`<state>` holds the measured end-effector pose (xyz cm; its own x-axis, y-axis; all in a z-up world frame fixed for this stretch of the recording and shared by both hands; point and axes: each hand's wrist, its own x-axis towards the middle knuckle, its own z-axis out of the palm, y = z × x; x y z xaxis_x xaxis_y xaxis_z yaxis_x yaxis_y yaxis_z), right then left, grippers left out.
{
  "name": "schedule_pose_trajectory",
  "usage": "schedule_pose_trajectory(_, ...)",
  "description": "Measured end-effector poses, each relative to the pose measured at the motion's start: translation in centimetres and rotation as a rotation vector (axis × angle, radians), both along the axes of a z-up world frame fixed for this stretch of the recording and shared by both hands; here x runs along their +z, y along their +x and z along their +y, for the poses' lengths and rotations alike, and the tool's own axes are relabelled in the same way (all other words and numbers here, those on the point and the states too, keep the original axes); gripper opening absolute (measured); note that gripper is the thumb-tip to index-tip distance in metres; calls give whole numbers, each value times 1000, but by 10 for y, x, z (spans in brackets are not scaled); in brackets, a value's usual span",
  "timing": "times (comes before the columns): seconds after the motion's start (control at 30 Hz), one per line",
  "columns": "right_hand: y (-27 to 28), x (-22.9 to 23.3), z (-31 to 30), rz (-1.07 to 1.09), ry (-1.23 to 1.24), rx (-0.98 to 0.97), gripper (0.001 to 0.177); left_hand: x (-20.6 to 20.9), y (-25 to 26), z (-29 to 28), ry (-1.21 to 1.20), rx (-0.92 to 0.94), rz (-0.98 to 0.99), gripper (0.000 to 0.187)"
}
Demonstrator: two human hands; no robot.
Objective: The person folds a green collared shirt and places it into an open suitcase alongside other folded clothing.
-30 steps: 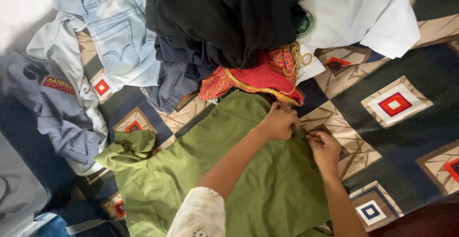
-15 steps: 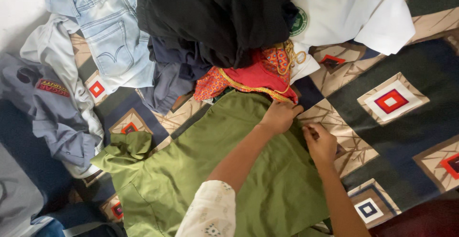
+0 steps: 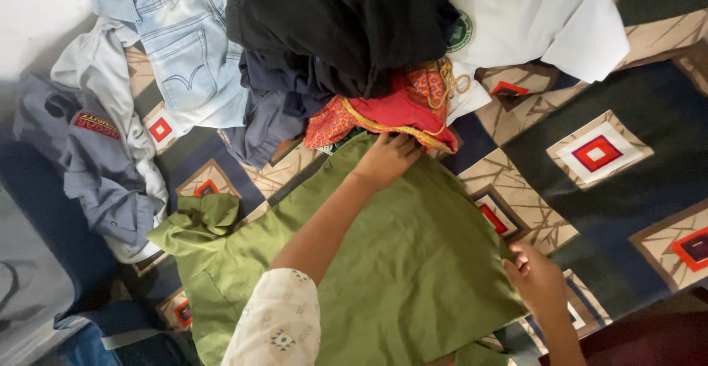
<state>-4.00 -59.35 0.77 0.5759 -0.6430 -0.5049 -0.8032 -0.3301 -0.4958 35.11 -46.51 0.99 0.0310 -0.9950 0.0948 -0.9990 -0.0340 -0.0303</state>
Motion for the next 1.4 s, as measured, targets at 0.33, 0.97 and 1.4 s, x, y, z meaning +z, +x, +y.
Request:
schedule_pose_trajectory(0.33, -17, 1, 32, -70, -90, -294, 27, -7, -8, -13, -145, 127, -100, 35)
schedule_pose_trajectory(0.97, -16, 6, 115, -317, -599, 502, 64, -43, -242, 288, -124, 1207, 322, 74)
schedule_pose_trajectory(1.4, 36, -1, 238, -402, -602, 519, 60, -46, -258, 448, -267, 1511, 418, 66)
